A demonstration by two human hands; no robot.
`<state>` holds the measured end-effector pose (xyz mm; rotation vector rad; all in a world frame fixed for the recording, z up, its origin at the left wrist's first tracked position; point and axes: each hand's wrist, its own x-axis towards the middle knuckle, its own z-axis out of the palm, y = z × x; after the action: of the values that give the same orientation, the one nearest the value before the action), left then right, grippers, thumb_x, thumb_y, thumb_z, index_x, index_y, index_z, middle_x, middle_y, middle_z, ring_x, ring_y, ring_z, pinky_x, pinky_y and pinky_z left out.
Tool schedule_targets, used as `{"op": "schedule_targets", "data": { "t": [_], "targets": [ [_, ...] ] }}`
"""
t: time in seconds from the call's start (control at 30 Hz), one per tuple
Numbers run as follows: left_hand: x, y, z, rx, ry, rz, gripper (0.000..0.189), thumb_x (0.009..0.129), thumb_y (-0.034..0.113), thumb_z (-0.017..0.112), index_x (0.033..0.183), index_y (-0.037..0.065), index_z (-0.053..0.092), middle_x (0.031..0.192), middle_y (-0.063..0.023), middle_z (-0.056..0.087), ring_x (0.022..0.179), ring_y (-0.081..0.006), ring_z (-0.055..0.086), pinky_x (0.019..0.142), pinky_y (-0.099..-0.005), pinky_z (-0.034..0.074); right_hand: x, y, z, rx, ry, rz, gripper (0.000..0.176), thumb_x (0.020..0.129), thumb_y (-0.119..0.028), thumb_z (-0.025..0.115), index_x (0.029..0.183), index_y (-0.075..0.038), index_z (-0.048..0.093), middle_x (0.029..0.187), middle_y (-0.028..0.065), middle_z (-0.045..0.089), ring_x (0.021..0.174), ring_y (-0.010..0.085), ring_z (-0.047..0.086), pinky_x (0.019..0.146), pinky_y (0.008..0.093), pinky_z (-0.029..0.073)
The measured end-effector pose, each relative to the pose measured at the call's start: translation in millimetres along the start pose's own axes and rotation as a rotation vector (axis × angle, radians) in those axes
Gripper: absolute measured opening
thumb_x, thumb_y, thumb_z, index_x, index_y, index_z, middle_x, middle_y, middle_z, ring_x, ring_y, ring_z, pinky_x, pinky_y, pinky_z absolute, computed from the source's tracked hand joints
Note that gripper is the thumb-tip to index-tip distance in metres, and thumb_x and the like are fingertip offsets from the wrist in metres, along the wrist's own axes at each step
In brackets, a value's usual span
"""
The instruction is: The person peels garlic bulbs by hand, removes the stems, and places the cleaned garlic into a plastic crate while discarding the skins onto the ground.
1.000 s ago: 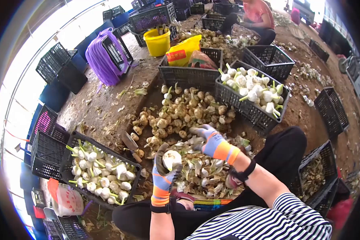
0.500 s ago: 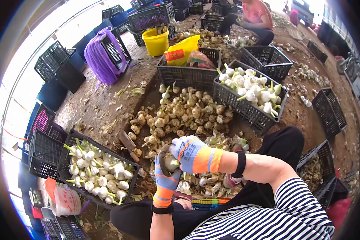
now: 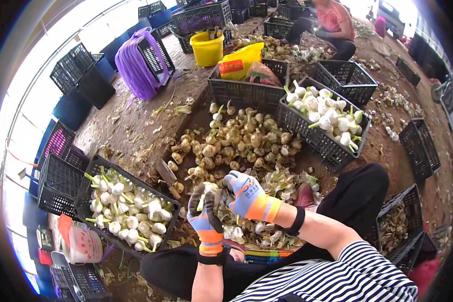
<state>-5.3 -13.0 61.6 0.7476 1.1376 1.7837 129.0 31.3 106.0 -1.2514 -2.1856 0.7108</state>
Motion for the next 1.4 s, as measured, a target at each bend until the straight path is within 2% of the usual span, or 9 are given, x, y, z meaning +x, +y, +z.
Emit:
{"op": "schedule_targets", "data": {
  "t": [0.33, 0.43, 0.6, 0.9, 0.97, 1.0, 1.03, 1.17, 1.4],
  "targets": [
    [3, 4, -17, -0.273, -0.303, -0.16, 0.035, 0.086, 0.017, 0.065, 0.116, -0.001, 0.058, 0.115, -0.0117, 0.06, 0.103, -0.0187, 0.058, 0.085, -0.0306, 0.05, 32, 82, 36, 0.071, 0.384, 0.18, 0.021, 0.073, -0.015, 0.064, 0.087, -0.001, 0.06, 0.084, 0.0194, 0.06, 0.081, 0.0375, 0.059, 0.07, 0.0401, 0.047],
    [7, 8, -23, -0.478, -0.237, -0.198, 0.042, 0.088, 0.019, 0.063, 0.123, 0.0, 0.052, 0.118, -0.0137, 0.057, 0.105, -0.0239, 0.058, 0.088, -0.0371, 0.051, 37, 131, 51, 0.114, 0.172, 0.474, 0.028, 0.072, -0.018, 0.062, 0.095, -0.002, 0.063, 0.094, 0.0221, 0.064, 0.086, 0.0369, 0.061, 0.076, 0.0399, 0.049],
    [28, 0, -25, -0.58, -0.04, -0.169, 0.038, 0.091, 0.033, 0.056, 0.124, 0.014, 0.053, 0.12, -0.009, 0.058, 0.102, -0.0247, 0.059, 0.084, -0.0376, 0.051, 35, 96, 43, 1.37, -0.193, 0.598, 0.033, 0.088, -0.021, 0.06, 0.119, -0.011, 0.055, 0.107, 0.0025, 0.062, 0.074, 0.0168, 0.065, 0.053, 0.0292, 0.051],
    [113, 25, -150, -0.623, 0.418, 0.197, 0.038, 0.09, 0.026, 0.059, 0.119, 0.003, 0.05, 0.113, -0.0135, 0.059, 0.101, -0.0269, 0.059, 0.091, -0.0458, 0.051, 94, 130, 156, 0.888, -0.281, 0.872, 0.025, 0.085, -0.021, 0.065, 0.104, -0.006, 0.061, 0.075, 0.0082, 0.063, 0.058, 0.0194, 0.063, 0.05, 0.0314, 0.051],
    [128, 65, -160, -0.827, 0.493, 0.136, 0.045, 0.09, 0.026, 0.058, 0.126, 0.003, 0.044, 0.123, -0.0136, 0.054, 0.107, -0.0287, 0.057, 0.095, -0.0485, 0.048, 121, 133, 188, 0.635, -0.298, 0.726, 0.029, 0.081, -0.026, 0.066, 0.102, -0.006, 0.065, 0.082, 0.011, 0.067, 0.068, 0.0232, 0.066, 0.061, 0.034, 0.053],
    [117, 75, -188, -0.949, 0.007, -0.045, 0.058, 0.09, 0.029, 0.059, 0.134, 0.0, 0.034, 0.133, -0.0174, 0.045, 0.116, -0.0316, 0.051, 0.099, -0.0494, 0.045, 136, 129, 200, 0.45, -0.302, 0.575, 0.031, 0.08, -0.028, 0.066, 0.102, -0.007, 0.066, 0.088, 0.0122, 0.068, 0.076, 0.0257, 0.066, 0.069, 0.0346, 0.052],
    [125, 88, -170, -1.132, 0.337, 0.052, 0.07, 0.089, 0.031, 0.061, 0.137, -0.005, 0.025, 0.139, -0.0213, 0.036, 0.122, -0.033, 0.044, 0.102, -0.0474, 0.043, 153, 122, 212, 0.267, -0.302, 0.418, 0.032, 0.078, -0.03, 0.066, 0.101, -0.007, 0.067, 0.094, 0.0135, 0.069, 0.084, 0.0282, 0.066, 0.077, 0.0352, 0.052],
    [125, 79, -169, -1.196, 0.293, 0.14, 0.078, 0.085, 0.025, 0.065, 0.138, -0.008, 0.019, 0.142, -0.022, 0.028, 0.127, -0.0351, 0.037, 0.101, -0.0462, 0.044, 211, 92, 307, 0.198, -0.397, 0.321, 0.045, 0.073, -0.04, 0.066, 0.103, -0.006, 0.067, 0.106, 0.0179, 0.065, 0.101, 0.0341, 0.061, 0.088, 0.0368, 0.048],
    [128, 62, -164, -0.896, 0.624, 0.112, 0.054, 0.086, 0.029, 0.065, 0.119, -0.005, 0.039, 0.128, -0.022, 0.044, 0.111, -0.0299, 0.053, 0.086, -0.0414, 0.054, 202, 51, 387, 0.395, -0.222, 0.887, 0.066, 0.062, -0.035, 0.08, 0.112, 0.002, 0.057, 0.108, 0.0218, 0.062, 0.102, 0.0343, 0.06, 0.086, 0.0381, 0.047]
  ]
}}
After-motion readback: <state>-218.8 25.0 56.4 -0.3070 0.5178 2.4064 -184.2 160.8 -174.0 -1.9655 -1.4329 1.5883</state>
